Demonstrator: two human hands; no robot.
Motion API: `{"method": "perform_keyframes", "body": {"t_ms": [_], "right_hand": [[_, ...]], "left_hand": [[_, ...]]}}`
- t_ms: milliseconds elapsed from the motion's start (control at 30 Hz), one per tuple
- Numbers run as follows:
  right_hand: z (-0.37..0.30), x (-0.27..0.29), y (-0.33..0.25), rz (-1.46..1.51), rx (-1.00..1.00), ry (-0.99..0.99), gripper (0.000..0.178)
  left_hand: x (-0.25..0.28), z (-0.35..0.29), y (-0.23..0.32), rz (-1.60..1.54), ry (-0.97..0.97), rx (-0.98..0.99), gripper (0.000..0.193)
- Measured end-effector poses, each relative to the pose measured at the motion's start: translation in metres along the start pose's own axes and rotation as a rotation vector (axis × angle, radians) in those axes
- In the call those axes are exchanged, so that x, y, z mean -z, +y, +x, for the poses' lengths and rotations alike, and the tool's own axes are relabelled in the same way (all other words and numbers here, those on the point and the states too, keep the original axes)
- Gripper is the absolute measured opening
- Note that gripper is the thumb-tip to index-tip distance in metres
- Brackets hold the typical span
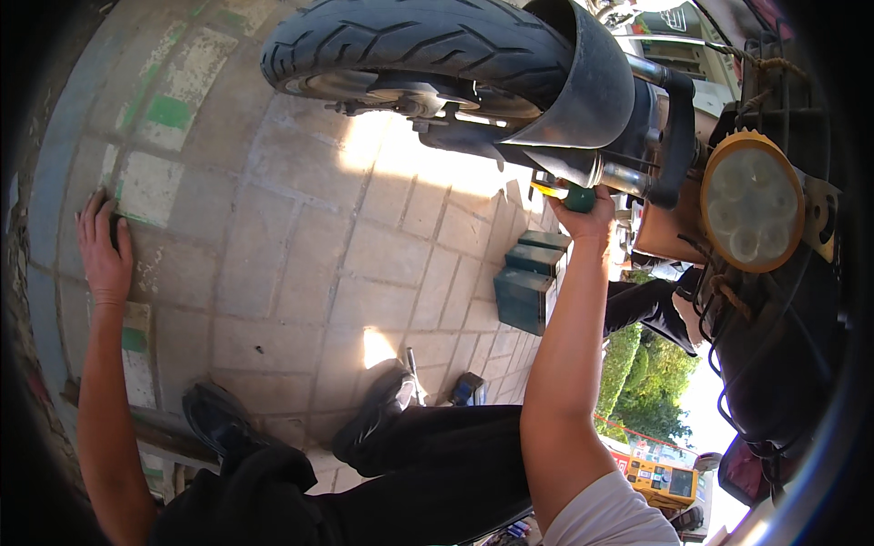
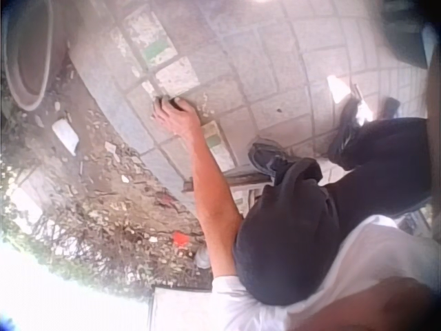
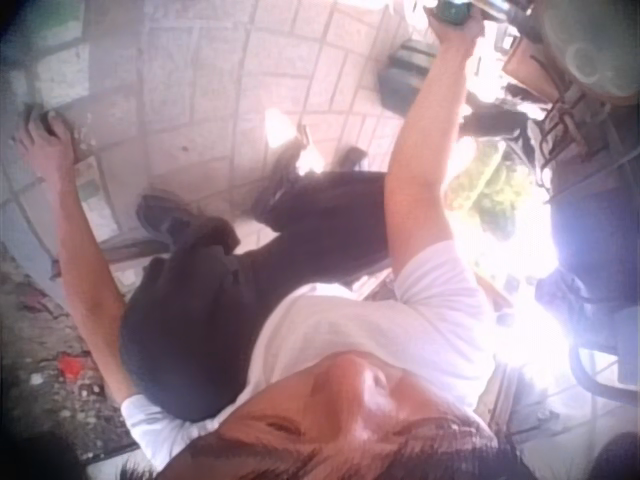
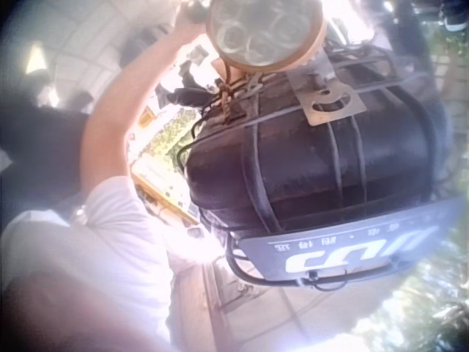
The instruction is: The person removes the seat of an electric scooter, exposes the battery compartment, and then uses a cordless drill and a screwdriver to work on the front wheel area. The person reattaches the seat and continues adjusting components near the front wheel.
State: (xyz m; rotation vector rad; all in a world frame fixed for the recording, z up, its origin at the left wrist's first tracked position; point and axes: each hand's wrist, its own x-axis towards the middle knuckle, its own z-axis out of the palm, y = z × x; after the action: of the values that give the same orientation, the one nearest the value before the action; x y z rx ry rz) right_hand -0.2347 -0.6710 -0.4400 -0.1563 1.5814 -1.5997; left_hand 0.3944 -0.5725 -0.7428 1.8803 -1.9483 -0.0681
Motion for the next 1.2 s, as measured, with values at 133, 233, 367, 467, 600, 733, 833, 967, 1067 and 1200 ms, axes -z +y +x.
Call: {"method": "perform_keyframes", "body": {"t_ms": [133,233,367,467,600,733,833,967,1067,1200], "right_hand": [[0.024,0.011,0.013,0.216,0.277,-0.147,0.026],[0.019,0.01,0.021,0.346,0.312,-0.255,0.024],[0.009,-0.003,0.011,0.055,0.204,-0.111,0.027],[0.0,-0.012,0.007,-0.062,0.088,0.017,0.03],[0.016,0.01,0.012,0.205,0.243,-0.203,0.026],[0.015,0.016,0.011,0.185,0.073,-0.329,0.028],[-0.001,-0.007,0.01,0.007,0.067,-0.106,0.029],[0.019,0.004,0.011,0.131,0.237,-0.171,0.026],[0.014,0.004,0.022,0.229,0.332,-0.261,0.026],[0.002,-0.022,0.014,0.008,0.154,0.051,0.037]], "left_hand": [[-0.004,0.0,-0.001,0.004,-0.001,-0.004,0.032],[-0.002,0.002,0.002,0.02,-0.015,0.004,0.031],[0.0,0.001,0.002,-0.001,-0.012,0.012,0.031],[0.0,0.0,0.001,0.017,-0.012,0.008,0.032],[-0.002,0.004,0.003,0.005,-0.002,-0.004,0.032],[-0.004,0.003,0.001,0.008,0.001,-0.011,0.031],[0.0,0.0,0.0,0.007,-0.003,0.001,0.031],[-0.001,0.003,0.002,-0.004,0.005,-0.009,0.031],[0.0,0.003,0.004,0.018,-0.012,-0.006,0.03],[0.003,0.002,0.004,0.015,-0.004,-0.005,0.03]]}}
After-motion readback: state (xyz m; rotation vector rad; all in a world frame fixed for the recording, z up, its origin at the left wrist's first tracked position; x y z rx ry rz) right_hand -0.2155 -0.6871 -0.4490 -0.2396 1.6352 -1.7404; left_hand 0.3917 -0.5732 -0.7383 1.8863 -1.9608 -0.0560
